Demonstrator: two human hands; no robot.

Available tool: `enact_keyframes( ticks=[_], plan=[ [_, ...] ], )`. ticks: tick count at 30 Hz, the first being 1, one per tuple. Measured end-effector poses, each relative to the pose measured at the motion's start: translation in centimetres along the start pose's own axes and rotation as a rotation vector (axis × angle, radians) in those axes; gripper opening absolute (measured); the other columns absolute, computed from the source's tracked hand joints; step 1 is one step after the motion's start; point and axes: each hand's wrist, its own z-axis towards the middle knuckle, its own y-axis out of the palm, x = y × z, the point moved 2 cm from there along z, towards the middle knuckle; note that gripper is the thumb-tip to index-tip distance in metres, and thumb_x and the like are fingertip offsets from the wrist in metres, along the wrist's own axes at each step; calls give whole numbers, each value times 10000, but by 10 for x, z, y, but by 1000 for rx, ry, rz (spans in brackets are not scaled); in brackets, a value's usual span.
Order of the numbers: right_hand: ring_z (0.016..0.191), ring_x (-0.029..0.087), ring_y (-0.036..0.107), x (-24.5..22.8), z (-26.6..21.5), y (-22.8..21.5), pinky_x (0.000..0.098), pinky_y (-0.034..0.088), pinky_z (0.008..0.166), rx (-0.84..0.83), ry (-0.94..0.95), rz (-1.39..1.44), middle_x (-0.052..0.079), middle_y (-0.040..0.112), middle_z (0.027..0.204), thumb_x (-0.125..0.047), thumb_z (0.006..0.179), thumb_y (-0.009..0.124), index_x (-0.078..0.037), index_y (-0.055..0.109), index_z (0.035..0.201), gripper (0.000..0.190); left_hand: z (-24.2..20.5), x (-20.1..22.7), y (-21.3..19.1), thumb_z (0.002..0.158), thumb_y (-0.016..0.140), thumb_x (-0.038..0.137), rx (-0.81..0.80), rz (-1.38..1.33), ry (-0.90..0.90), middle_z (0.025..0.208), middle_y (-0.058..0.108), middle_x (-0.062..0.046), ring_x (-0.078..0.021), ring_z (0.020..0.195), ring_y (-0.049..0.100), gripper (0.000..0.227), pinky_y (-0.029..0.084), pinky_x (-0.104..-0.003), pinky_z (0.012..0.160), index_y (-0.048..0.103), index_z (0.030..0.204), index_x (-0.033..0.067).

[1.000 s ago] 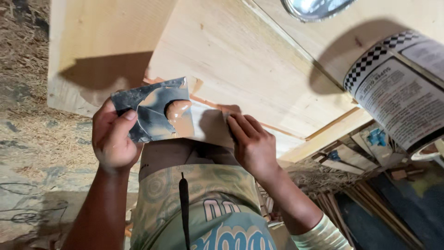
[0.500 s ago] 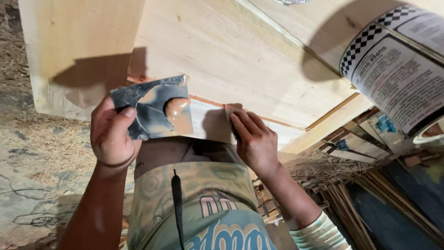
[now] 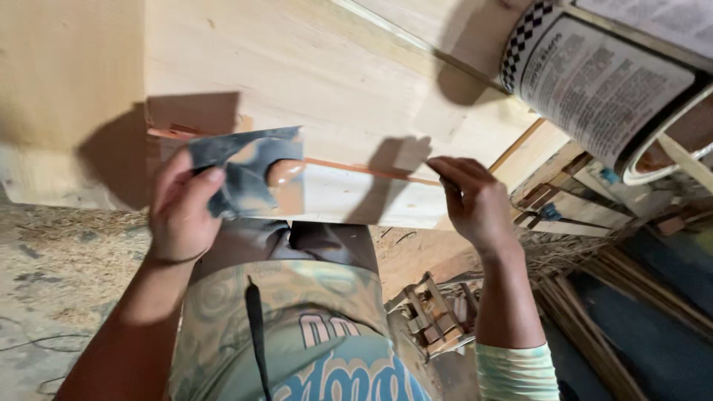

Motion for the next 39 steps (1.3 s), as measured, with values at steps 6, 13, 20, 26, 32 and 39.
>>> enact_keyframes(
  ticks=[6, 13, 20, 26, 32, 39],
  plan=[
    [1090, 255, 749, 55, -53, 42, 374, 650, 855, 174, 16, -211, 77, 788, 1121, -60, 1006, 653, -106, 793, 1109, 180, 2, -49, 26, 1032, 524, -35, -64, 124, 145, 1220, 666, -123, -146, 1067, 643, 341, 550, -303, 947, 532, 1372, -65],
    [1129, 235, 751, 97, -91, 50, 328, 633, 860, 225, -63, -183, 53, 766, 1165, -36, 1060, 672, -133, 764, 1145, 159, -1, -74, 52, 1057, 530, -102, -137, 595, 425, 1267, 641, -181, -205, 1098, 664, 269, 576, -325, 963, 537, 1325, -100],
    [818, 281, 730, 116, -74, 15, 366, 610, 643, -463, 335, -100, -58, 757, 1157, -81, 1022, 538, -279, 715, 1227, 336, -11, -110, 88, 1034, 573, -142, -142, 970, 612, 1316, 572, -268, -275, 1125, 664, 170, 584, -363, 963, 587, 1202, -162],
    [991, 228, 764, 142, -101, -22, 335, 633, 872, -244, 290, 82, 54, 760, 1206, -115, 1031, 592, -189, 722, 1260, 273, -8, -157, 114, 1073, 583, 24, -2, 582, 128, 1093, 620, -102, -149, 932, 602, 206, 525, -296, 784, 633, 1255, -56],
    [1184, 286, 730, 97, -173, 23, 392, 614, 1084, 616, 438, 977, 244, 708, 1276, 19, 1031, 558, -2, 610, 1406, 380, -9, -209, 220, 1039, 498, 129, 60, 215, -265, 811, 616, -18, -98, 576, 555, 153, 431, -272, 439, 565, 1159, 60],
    [1199, 297, 724, 71, -186, 52, 391, 555, 1036, 302, 388, 526, 185, 712, 1313, 70, 988, 573, 26, 658, 1330, 355, -5, -196, 281, 1053, 452, 72, 9, 13, -252, 793, 611, -32, -95, 544, 517, 160, 402, -274, 431, 570, 1156, 42]
  ],
)
